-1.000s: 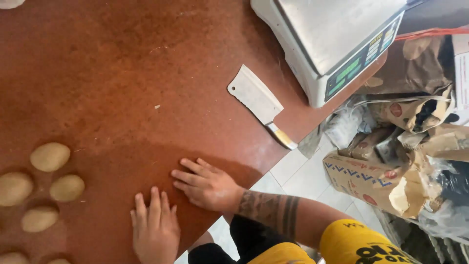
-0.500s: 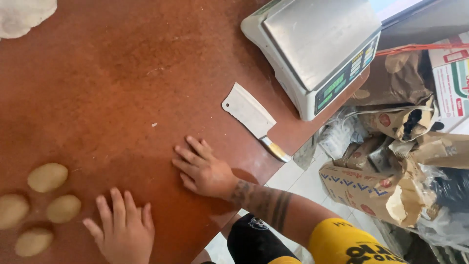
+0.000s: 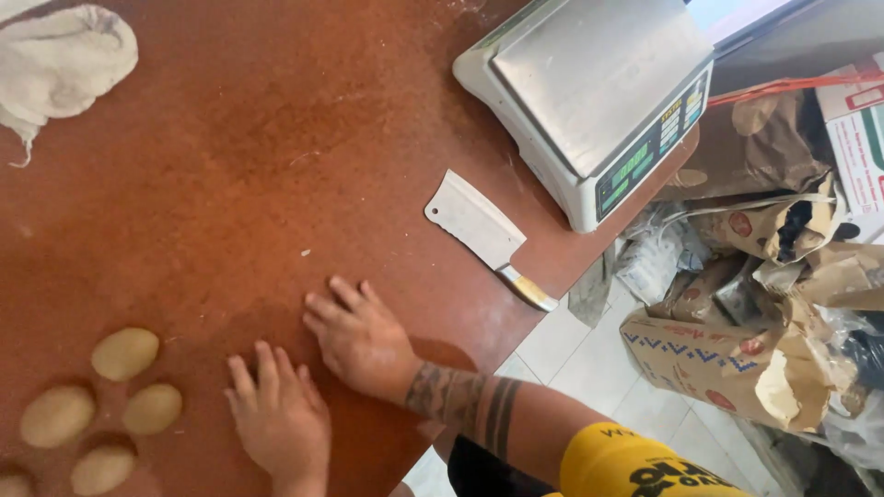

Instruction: Rolling small pieces of dough into uniform balls and arranging them in a grid on a work surface.

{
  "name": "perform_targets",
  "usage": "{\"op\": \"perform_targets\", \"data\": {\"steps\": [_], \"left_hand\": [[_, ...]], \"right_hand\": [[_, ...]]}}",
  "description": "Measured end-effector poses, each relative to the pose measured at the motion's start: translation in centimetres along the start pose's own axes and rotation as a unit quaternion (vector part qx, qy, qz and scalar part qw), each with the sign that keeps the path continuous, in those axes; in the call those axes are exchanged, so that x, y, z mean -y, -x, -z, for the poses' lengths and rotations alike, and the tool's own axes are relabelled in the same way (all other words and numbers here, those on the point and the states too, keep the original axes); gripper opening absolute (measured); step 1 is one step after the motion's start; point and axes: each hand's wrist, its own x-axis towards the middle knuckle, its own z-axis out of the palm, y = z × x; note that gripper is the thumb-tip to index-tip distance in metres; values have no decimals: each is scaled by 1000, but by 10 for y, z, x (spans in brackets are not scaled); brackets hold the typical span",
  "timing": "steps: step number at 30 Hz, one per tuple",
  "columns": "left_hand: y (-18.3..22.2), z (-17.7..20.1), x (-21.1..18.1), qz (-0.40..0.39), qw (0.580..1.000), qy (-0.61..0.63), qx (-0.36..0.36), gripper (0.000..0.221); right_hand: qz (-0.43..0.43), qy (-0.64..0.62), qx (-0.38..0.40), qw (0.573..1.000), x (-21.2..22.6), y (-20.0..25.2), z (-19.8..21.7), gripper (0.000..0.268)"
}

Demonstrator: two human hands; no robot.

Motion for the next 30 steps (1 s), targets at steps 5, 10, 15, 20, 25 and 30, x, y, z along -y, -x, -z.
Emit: {"op": "perform_targets", "data": {"steps": [5,10,15,20,25,30], "left_hand": [[77,-11,32,-69,997,17,-15,40],[-19,-1,6,-8,1000,-19,-3,39],[50,0,1,-56,997,40,-24,32],[-11,-1,44,-57,996,-66,-20,34],[28,8,-19,-49,998,47,-12,37],[51,-12,29,-99,993,52,-48,53]], "right_hand": [[145,-100,-27,984,-42,61,25,34],[46,-48,-15,998,-25,-2,3,48],[136,-154,-38,978,-18,64,11,33],[52,-35,-73,995,-43,10,6,41],[86,-115,31,989,6,39,16,39],[132,-89,-24,987,-39,37,19,30]]}}
